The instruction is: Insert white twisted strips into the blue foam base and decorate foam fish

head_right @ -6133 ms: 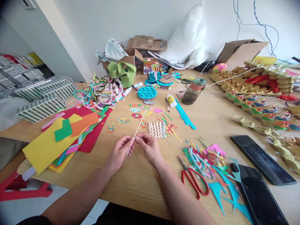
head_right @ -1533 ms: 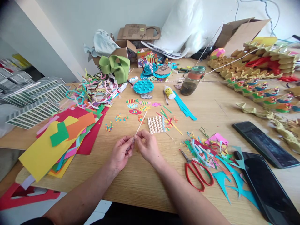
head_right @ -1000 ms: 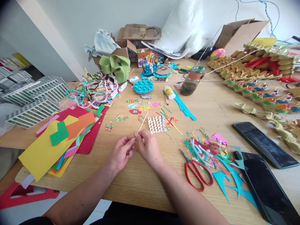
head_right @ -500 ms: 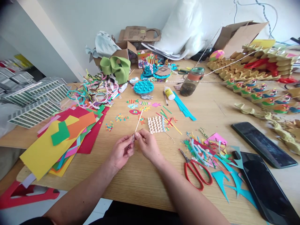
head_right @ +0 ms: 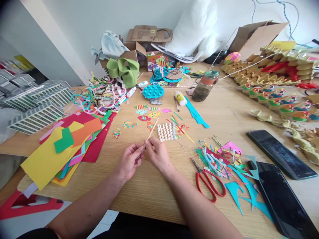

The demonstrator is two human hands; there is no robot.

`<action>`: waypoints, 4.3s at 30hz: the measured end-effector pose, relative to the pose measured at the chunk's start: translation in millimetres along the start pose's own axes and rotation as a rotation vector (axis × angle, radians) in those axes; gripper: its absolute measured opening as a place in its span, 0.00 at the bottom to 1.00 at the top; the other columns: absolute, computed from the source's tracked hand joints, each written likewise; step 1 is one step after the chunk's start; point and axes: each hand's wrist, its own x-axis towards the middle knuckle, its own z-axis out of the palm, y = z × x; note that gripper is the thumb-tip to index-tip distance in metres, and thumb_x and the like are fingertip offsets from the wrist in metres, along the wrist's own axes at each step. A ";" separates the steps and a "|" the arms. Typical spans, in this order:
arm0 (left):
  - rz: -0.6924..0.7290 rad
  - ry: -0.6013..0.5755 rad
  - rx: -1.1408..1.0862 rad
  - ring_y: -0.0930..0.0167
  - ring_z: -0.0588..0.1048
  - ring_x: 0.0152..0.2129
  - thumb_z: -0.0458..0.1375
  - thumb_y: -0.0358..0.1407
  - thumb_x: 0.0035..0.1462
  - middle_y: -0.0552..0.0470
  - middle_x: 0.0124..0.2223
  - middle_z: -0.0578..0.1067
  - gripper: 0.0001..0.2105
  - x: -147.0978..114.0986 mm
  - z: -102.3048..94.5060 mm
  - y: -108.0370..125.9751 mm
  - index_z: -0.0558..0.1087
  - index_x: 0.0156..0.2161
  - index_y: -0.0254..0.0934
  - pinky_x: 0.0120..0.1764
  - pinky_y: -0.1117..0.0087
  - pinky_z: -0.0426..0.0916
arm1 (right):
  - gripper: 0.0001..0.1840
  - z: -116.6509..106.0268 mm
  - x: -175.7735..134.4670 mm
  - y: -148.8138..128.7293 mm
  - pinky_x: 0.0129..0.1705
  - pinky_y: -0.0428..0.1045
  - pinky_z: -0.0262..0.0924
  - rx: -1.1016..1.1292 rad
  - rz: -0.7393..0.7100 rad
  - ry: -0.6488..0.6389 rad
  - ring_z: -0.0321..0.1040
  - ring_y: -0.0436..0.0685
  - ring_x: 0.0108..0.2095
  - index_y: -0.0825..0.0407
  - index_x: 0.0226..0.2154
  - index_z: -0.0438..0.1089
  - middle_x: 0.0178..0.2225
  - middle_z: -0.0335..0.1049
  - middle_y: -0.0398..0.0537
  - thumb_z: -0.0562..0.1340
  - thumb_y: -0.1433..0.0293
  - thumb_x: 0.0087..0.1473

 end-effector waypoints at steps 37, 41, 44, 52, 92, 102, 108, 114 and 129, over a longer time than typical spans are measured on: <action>0.018 -0.006 0.051 0.84 0.56 0.11 0.65 0.46 0.42 0.61 0.19 0.64 0.19 -2.9 -0.2 -1.5 0.63 0.27 0.35 0.14 0.80 0.43 | 0.19 -1.2 -0.3 -0.5 0.25 0.46 0.51 -0.067 0.005 0.009 0.57 0.49 0.23 0.52 0.20 0.61 0.20 0.62 0.43 0.55 0.60 0.57; 0.149 0.017 0.155 0.83 0.59 0.13 0.62 0.46 0.47 0.60 0.20 0.65 0.16 -0.6 -2.8 -11.3 0.65 0.27 0.35 0.16 0.80 0.50 | 0.18 2.4 -4.0 -2.0 0.25 0.46 0.49 -0.210 -0.032 0.085 0.55 0.49 0.22 0.51 0.18 0.56 0.18 0.59 0.42 0.54 0.64 0.57; 0.210 0.028 0.206 0.82 0.60 0.14 0.61 0.46 0.49 0.60 0.20 0.65 0.15 0.3 -3.2 -14.4 0.66 0.27 0.34 0.17 0.80 0.52 | 0.18 4.5 -5.3 -1.5 0.25 0.46 0.48 -0.251 -0.011 0.125 0.54 0.49 0.21 0.50 0.17 0.55 0.18 0.56 0.41 0.54 0.64 0.57; 0.003 0.015 0.003 0.84 0.56 0.10 0.65 0.47 0.41 0.61 0.18 0.64 0.19 -2.2 1.0 1.8 0.63 0.26 0.35 0.14 0.80 0.41 | 0.22 -0.7 0.3 0.4 0.28 0.46 0.55 0.107 0.029 -0.044 0.61 0.51 0.25 0.53 0.22 0.62 0.23 0.64 0.45 0.49 0.57 0.60; 0.352 0.056 0.370 0.79 0.61 0.16 0.58 0.42 0.53 0.58 0.22 0.66 0.11 -2.2 -5.7 -11.6 0.68 0.29 0.35 0.22 0.77 0.56 | 0.22 -1.5 -3.0 -2.1 0.27 0.46 0.53 0.033 0.022 0.006 0.60 0.51 0.24 0.52 0.20 0.61 0.21 0.63 0.44 0.54 0.55 0.57; 0.282 0.032 0.301 0.81 0.59 0.13 0.59 0.44 0.52 0.59 0.21 0.65 0.13 -0.2 -4.1 -14.5 0.67 0.29 0.34 0.18 0.78 0.54 | 0.23 -2.1 -0.7 -0.9 0.25 0.46 0.51 0.011 0.067 0.039 0.57 0.49 0.21 0.53 0.17 0.61 0.18 0.62 0.43 0.55 0.55 0.56; 0.188 0.028 0.161 0.83 0.56 0.11 0.61 0.46 0.48 0.61 0.19 0.63 0.16 0.2 -0.5 -10.4 0.66 0.28 0.34 0.15 0.79 0.49 | 0.24 -5.4 0.0 0.7 0.27 0.46 0.53 0.117 0.049 -0.043 0.60 0.50 0.24 0.54 0.21 0.64 0.21 0.63 0.45 0.53 0.53 0.57; 0.217 0.027 0.211 0.83 0.58 0.12 0.61 0.46 0.49 0.60 0.19 0.65 0.16 1.0 -1.6 -12.8 0.66 0.29 0.34 0.14 0.79 0.49 | 0.22 -0.8 -0.9 0.9 0.27 0.47 0.52 -0.040 0.040 0.012 0.58 0.50 0.23 0.54 0.19 0.63 0.20 0.62 0.44 0.55 0.56 0.57; 0.148 0.035 0.112 0.84 0.57 0.11 0.61 0.45 0.48 0.61 0.19 0.64 0.16 -0.4 -1.2 -8.2 0.65 0.28 0.34 0.14 0.80 0.47 | 0.20 -5.6 1.3 4.7 0.33 0.48 0.59 0.167 -0.011 -0.106 0.65 0.53 0.29 0.54 0.25 0.69 0.25 0.68 0.48 0.55 0.56 0.57</action>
